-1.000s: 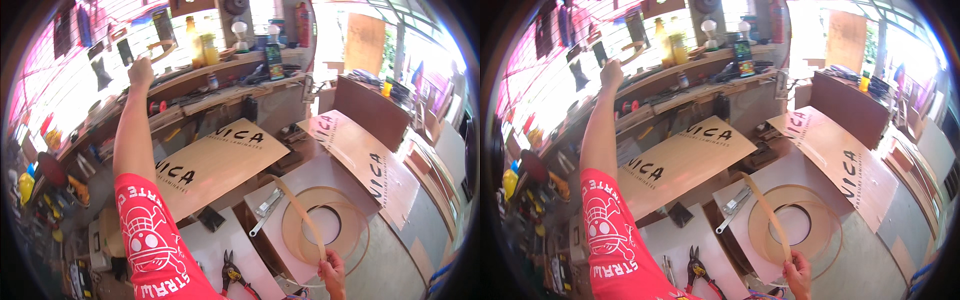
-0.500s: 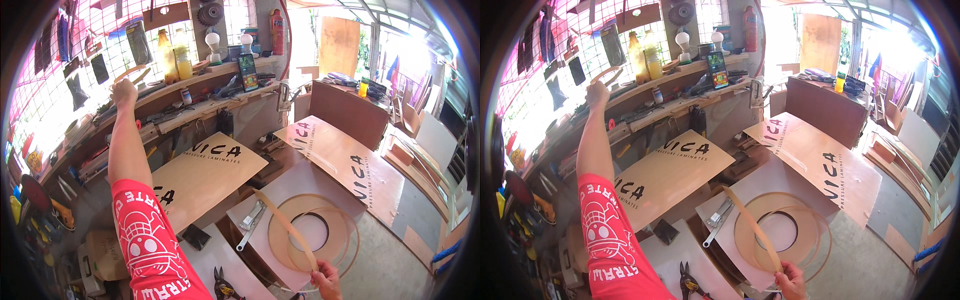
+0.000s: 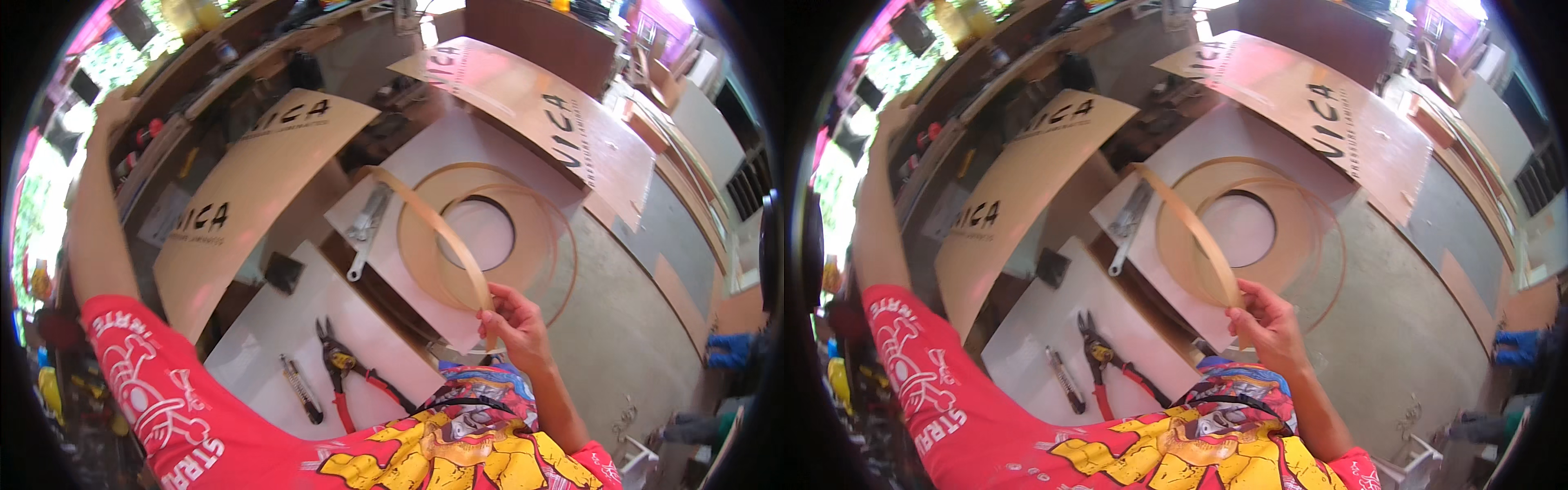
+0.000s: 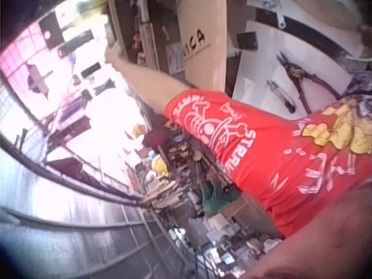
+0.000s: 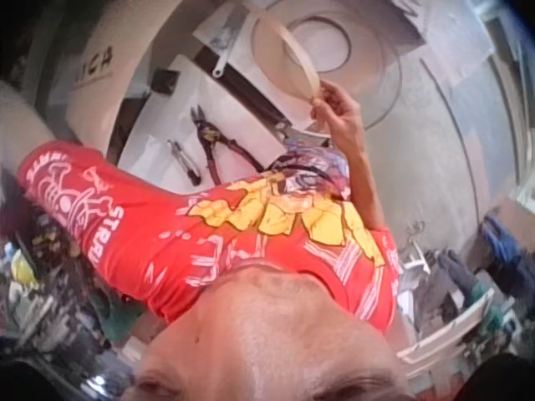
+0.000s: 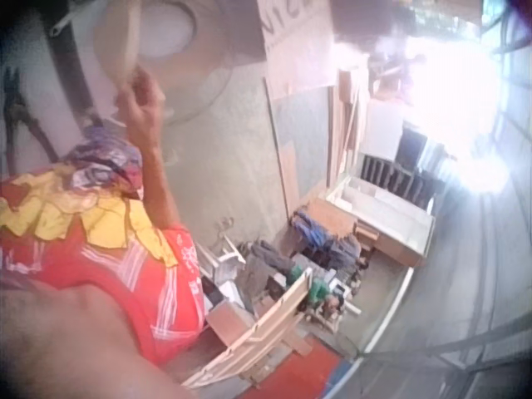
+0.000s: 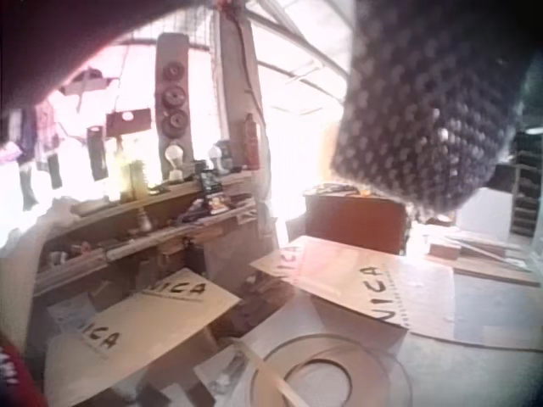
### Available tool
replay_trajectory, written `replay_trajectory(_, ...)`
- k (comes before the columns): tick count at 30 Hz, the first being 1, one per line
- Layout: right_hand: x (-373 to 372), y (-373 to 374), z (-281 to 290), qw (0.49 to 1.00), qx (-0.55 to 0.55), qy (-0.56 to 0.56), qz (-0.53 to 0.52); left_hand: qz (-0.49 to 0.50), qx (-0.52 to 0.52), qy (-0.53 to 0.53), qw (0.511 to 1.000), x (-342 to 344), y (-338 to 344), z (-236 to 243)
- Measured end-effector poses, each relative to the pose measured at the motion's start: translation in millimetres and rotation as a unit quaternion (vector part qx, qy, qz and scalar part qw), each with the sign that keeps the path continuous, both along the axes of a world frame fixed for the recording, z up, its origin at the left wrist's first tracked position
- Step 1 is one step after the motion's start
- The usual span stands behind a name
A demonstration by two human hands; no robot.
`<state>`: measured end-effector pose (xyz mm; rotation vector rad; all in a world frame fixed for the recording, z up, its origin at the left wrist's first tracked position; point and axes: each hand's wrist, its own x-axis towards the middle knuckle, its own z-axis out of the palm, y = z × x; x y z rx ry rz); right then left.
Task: The person unrolls a strip of thin wood veneer from a roll and cuts it into several short segments using pliers. They repeatedly bend and inspect the veneer before cutting and placing the pieces on the workbench.
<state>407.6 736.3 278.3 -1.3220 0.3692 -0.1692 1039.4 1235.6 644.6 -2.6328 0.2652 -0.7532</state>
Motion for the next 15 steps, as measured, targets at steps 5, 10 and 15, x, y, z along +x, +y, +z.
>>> replay_trajectory(5,7.2,2.2,0.4,0.998,0.012,-0.037,0.052,0.059,-0.092,0.048,0.993,-48.6,5.1,-31.8)
replay_trajectory(10,-3.2,-4.4,0.1,0.998,0.016,-0.036,0.042,0.019,-0.084,-0.023,0.996,-67.0,-6.0,-48.4)
replay_trajectory(15,-12.8,-9.5,-4.8,0.999,0.018,-0.035,0.031,-0.021,-0.121,-0.080,0.989,-69.2,-17.3,-60.9)
